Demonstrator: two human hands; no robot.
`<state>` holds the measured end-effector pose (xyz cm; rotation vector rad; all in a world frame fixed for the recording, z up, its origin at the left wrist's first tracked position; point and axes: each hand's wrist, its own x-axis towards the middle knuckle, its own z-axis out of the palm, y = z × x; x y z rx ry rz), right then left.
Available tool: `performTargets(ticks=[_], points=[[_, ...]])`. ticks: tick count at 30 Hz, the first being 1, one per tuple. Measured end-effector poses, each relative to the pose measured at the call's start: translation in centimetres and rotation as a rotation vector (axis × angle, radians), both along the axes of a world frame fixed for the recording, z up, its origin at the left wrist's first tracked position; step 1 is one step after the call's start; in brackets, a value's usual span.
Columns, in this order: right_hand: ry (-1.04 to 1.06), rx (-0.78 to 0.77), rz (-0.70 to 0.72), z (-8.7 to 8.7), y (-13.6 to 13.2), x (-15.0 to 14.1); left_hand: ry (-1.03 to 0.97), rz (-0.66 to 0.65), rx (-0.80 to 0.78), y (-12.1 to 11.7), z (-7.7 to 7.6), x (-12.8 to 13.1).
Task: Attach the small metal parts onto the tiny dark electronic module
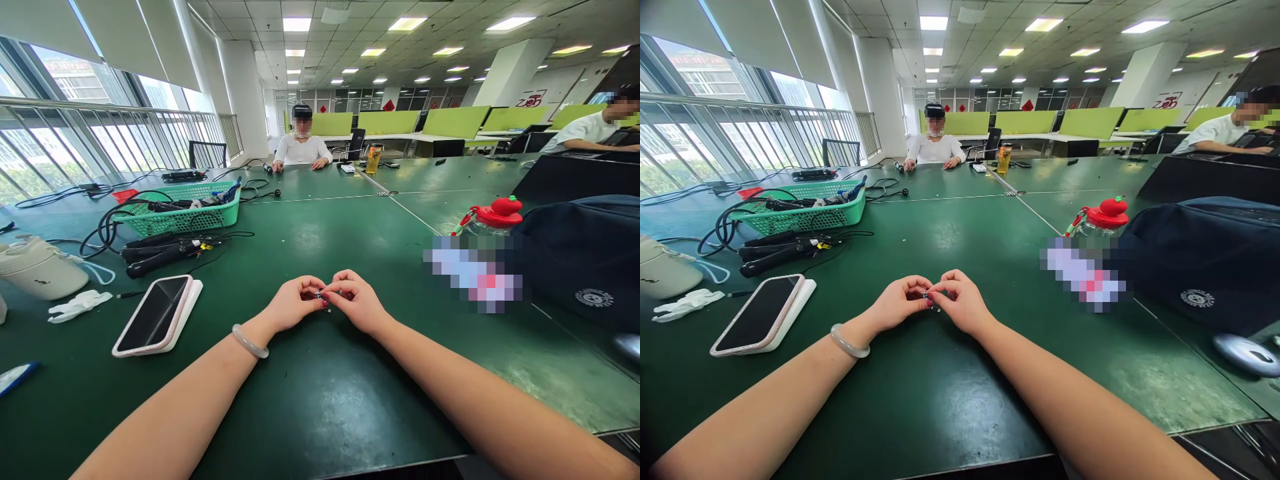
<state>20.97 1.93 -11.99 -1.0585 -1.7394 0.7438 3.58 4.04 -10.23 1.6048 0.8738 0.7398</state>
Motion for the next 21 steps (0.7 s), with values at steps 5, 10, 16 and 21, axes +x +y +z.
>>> performTargets(ticks=[5, 10, 16, 21], points=[[-0.061, 0.027, -0.01, 0.36, -0.32, -0.19, -0.012, -0.01, -0.007, 0.01, -0.05, -0.07], [-0.082, 0.045, -0.012, 0.71, -0.74, -0.34, -0.043, -0.007, -0.037, -0.1, 0.16, -0.08], [-0.069, 0.059, -0.008, 0.7, -0.78, -0.25, -0.048, -0.011, -0.022, -0.23, 0.36, -0.03], [-0.072, 0.059, -0.043, 0.71, -0.77, -0.28, -0.051, 0.007, -0.036, -0.16, 0.21, -0.05]])
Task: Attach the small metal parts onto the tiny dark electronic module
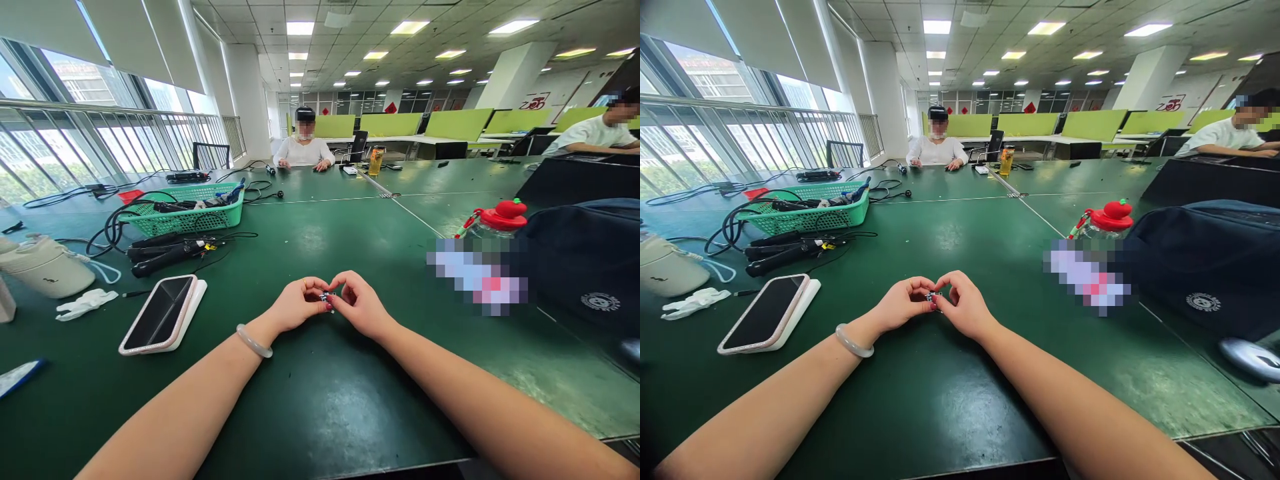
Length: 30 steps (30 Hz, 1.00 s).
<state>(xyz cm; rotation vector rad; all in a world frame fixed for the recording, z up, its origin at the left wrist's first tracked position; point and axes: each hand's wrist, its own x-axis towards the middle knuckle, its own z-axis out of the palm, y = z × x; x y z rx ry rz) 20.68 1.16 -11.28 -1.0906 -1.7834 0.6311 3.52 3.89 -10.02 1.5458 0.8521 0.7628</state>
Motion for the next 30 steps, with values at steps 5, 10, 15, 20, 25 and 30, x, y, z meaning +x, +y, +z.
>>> performTargets(ticks=[5, 10, 15, 20, 25, 30], points=[[-0.009, -0.074, -0.007, -0.1, 0.0, 0.0, 0.002, -0.011, 0.017, 0.0, 0.0, 0.0], [-0.005, -0.147, -0.008, -0.1, 0.2, 0.0, 0.044, 0.003, 0.072, 0.1, -0.1, 0.0], [-0.155, -0.111, -0.084, -0.2, 0.5, 0.3, 0.108, 0.285, 0.157, 1.5, -1.0, -0.8], [-0.568, 0.052, 0.01, -0.8, 0.1, 0.0, 0.126, 0.423, 0.117, 2.5, -1.7, -1.6], [-0.66, 0.145, 0.041, -1.2, 0.0, -0.7, 0.175, 0.357, 0.172, 2.2, -1.8, -1.3], [-0.559, 0.169, 0.075, -0.7, -0.1, -0.6, 0.152, 0.319, 0.161, 1.9, -1.5, -1.0]])
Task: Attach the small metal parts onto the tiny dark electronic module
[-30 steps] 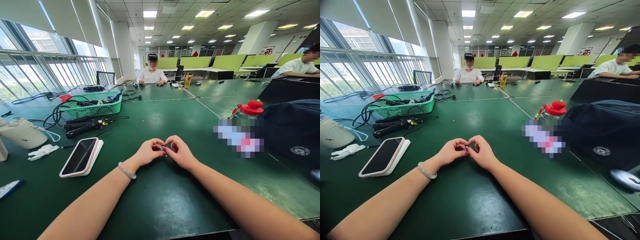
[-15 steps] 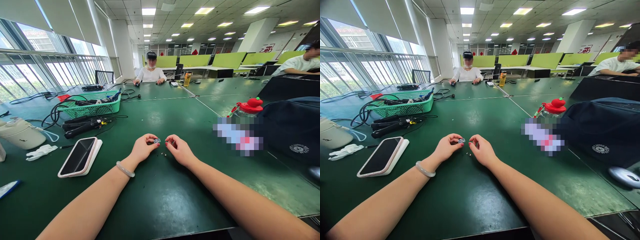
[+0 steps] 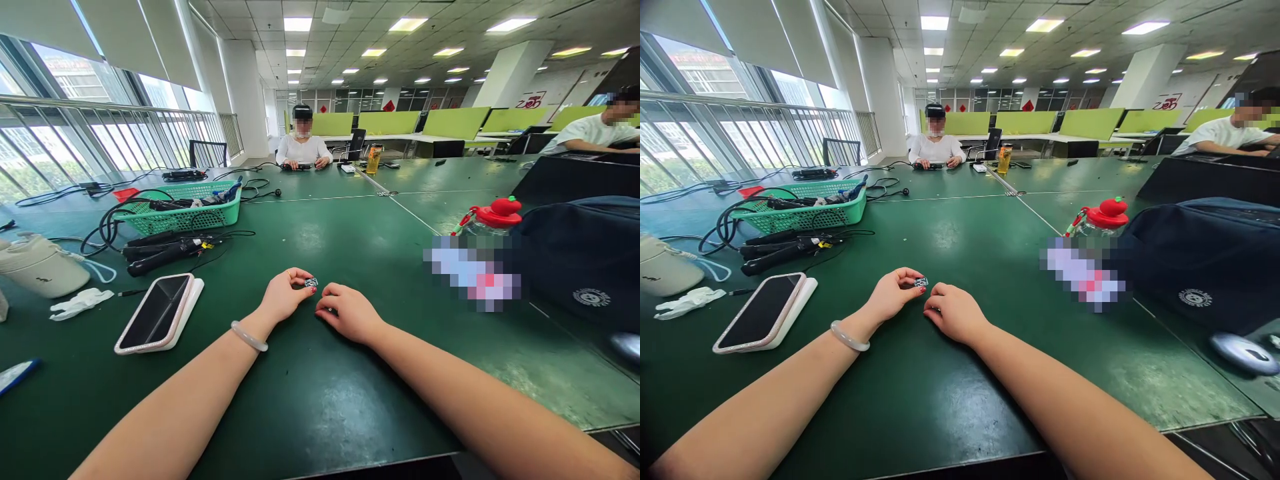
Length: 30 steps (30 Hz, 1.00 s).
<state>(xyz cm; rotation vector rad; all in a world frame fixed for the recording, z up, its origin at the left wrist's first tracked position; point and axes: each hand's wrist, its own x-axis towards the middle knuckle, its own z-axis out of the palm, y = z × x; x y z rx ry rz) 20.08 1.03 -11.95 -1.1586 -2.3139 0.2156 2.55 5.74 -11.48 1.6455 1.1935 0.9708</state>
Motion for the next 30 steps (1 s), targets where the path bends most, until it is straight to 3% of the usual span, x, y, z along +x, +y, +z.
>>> performTargets(ticks=[5, 8, 11, 16, 21, 30], points=[[0.442, -0.085, -0.096, 0.9, 0.1, 0.2, -0.248, -0.054, -0.144, -0.5, 0.9, 0.3], [0.635, -0.138, -0.113, 0.9, 0.5, 0.3, -0.255, -0.126, -0.184, -1.0, 1.3, 0.6], [0.701, -0.172, -0.119, 0.6, 0.9, 0.5, -0.24, -0.172, -0.199, -1.4, 1.5, 0.9], [0.737, -0.208, -0.074, 0.1, 1.2, 0.5, -0.272, -0.202, -0.217, -1.5, 1.6, 1.0], [0.702, -0.148, -0.063, 0.4, 0.9, 0.4, -0.337, -0.223, -0.244, -1.4, 1.6, 0.8], [0.376, 0.086, -0.099, 1.2, -0.2, 0.6, -0.453, -0.264, -0.307, -1.4, 1.5, 0.6]])
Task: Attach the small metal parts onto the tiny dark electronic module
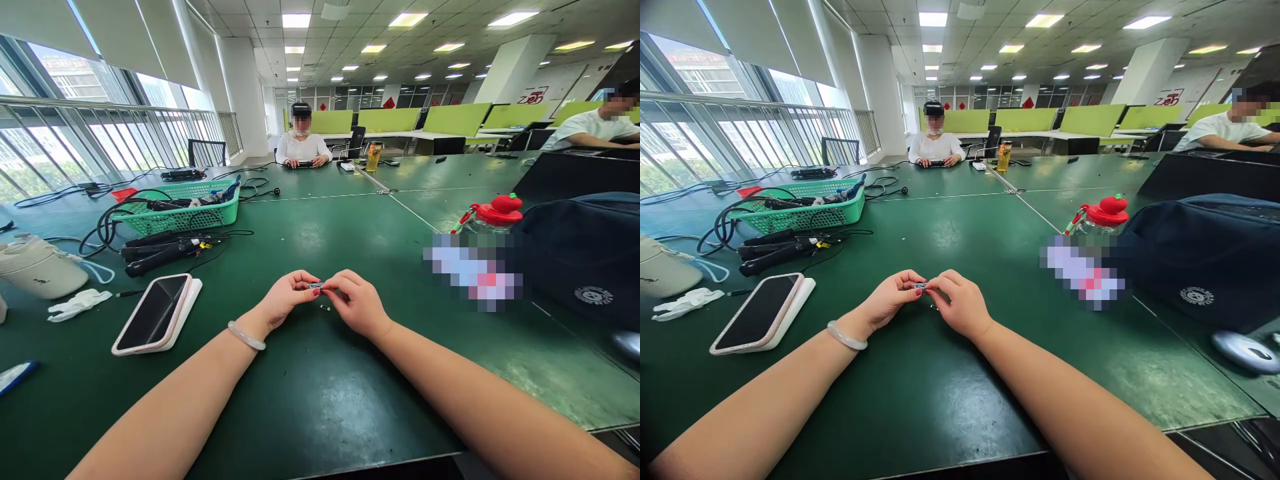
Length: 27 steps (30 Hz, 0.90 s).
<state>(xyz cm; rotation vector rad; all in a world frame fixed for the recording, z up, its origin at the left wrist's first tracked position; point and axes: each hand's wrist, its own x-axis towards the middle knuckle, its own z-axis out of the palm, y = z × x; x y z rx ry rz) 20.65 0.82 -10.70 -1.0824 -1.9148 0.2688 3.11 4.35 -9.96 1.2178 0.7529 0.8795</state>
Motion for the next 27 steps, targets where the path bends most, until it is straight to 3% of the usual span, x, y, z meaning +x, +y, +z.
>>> performTargets(ticks=[4, 8, 12, 17, 27], points=[[-0.047, 0.017, -0.029, 0.1, -0.1, 0.0, 0.0, -0.006, 0.005, -0.1, 0.2, 0.0], [-0.101, -0.128, -0.099, -0.5, 0.3, 0.2, 0.042, 0.072, 0.061, -0.1, 0.4, 0.0], [-0.345, -0.258, -0.049, -1.0, 0.3, 0.3, 0.06, 0.169, 0.103, 0.1, 0.4, -0.1], [-0.544, -0.219, -0.041, -1.0, -0.1, -0.3, 0.068, 0.182, 0.103, 0.3, 0.3, -0.2], [-0.334, -0.377, -0.088, -1.2, 1.4, 0.5, 0.102, 0.127, 0.093, 0.2, 0.2, 0.0]])
